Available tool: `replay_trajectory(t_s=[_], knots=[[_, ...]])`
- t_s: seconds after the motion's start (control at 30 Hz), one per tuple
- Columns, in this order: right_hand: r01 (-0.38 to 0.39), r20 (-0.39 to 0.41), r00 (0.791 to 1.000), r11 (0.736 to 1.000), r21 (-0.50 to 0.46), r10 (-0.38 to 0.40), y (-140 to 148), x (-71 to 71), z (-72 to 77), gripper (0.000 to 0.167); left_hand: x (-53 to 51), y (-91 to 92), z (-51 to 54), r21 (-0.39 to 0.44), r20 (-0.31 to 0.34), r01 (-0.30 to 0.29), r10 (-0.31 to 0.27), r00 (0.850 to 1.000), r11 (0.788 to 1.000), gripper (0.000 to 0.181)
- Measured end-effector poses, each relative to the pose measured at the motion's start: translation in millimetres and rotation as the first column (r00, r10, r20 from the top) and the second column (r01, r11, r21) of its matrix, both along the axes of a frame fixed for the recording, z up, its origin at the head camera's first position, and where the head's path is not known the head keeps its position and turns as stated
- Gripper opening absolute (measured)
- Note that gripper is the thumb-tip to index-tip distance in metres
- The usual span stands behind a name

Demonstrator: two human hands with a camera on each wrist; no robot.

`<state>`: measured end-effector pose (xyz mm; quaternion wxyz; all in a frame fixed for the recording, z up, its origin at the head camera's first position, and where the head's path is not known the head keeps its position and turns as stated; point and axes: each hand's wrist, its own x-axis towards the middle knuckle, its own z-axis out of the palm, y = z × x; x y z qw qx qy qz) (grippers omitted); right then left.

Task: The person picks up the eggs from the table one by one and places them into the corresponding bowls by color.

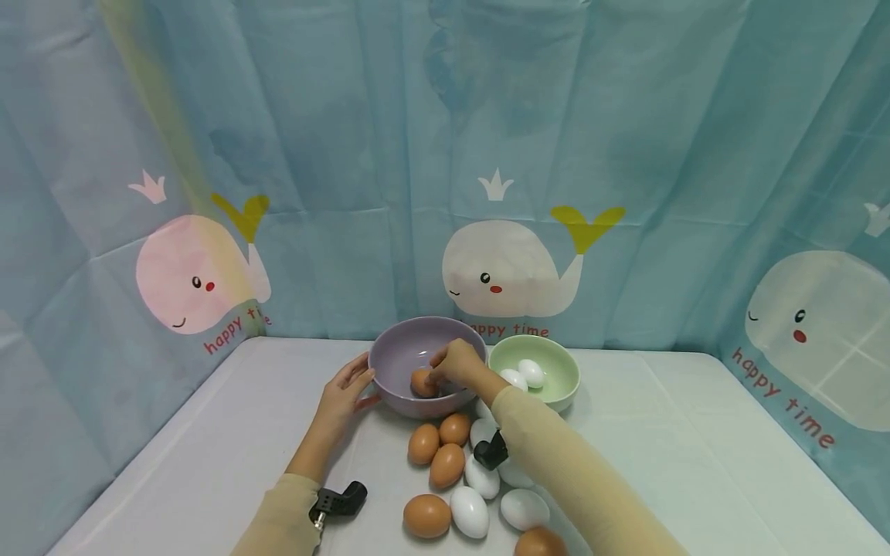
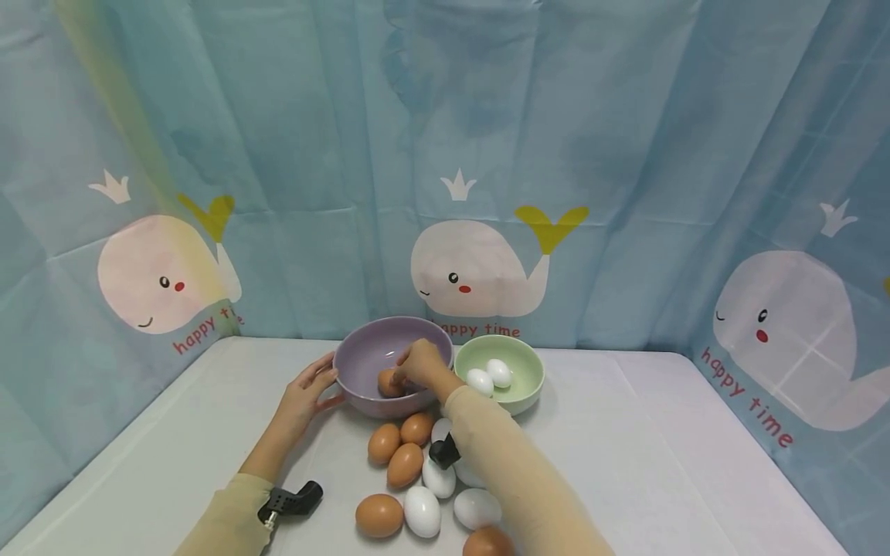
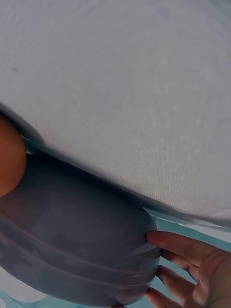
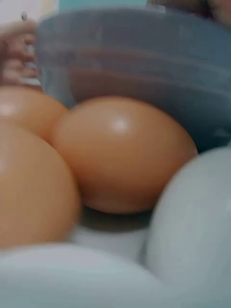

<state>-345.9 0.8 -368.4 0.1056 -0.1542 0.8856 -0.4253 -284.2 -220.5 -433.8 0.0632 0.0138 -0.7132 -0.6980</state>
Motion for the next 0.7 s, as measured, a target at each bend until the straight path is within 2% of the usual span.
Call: replay_trajectory(t_s=[0.13, 0.27, 0.37, 0.47, 0.6, 0.7], knots=[[-0.017, -0.026, 1.0, 0.998, -0.054, 0.015, 9.8, 8.1, 9.2, 0.03, 0.6, 1.7, -1.3, -0.003, 0.012, 0.017, -0.017, 1.0, 1.0, 0.054], [-0.02, 0.012, 1.0, 0.988, -0.153, 0.022, 20.8, 20.6, 22.6, 0.03, 1.1, 0.7, -0.3, 0.008, 0.008, 0.02, -0.02, 1.0, 1.0, 0.055], [0.005, 0.058, 0.998, 0.975, -0.223, 0.008, 32.1, 29.3, 31.2, 0.029, 0.2, -1.0, 1.0, 0.009, 0.001, 0.026, -0.027, 1.0, 1.0, 0.055], [-0.009, 0.057, 0.998, 0.965, -0.261, 0.025, 47.4, 39.2, 38.6, 0.031, -0.5, -1.9, 1.3, 0.005, -0.002, 0.026, -0.026, 1.0, 1.0, 0.055], [-0.023, 0.054, 0.998, 0.96, -0.281, 0.04, 70.0, 53.4, 41.3, 0.035, -1.2, -2.1, 0.0, 0.002, -0.005, 0.022, -0.022, 1.0, 1.0, 0.056], [-0.006, 0.072, 0.997, 0.949, -0.314, 0.03, 85.1, 61.3, 37.5, 0.036, -1.1, -2.8, -0.6, 0.0, -0.003, 0.019, -0.019, 1.0, 1.0, 0.056]])
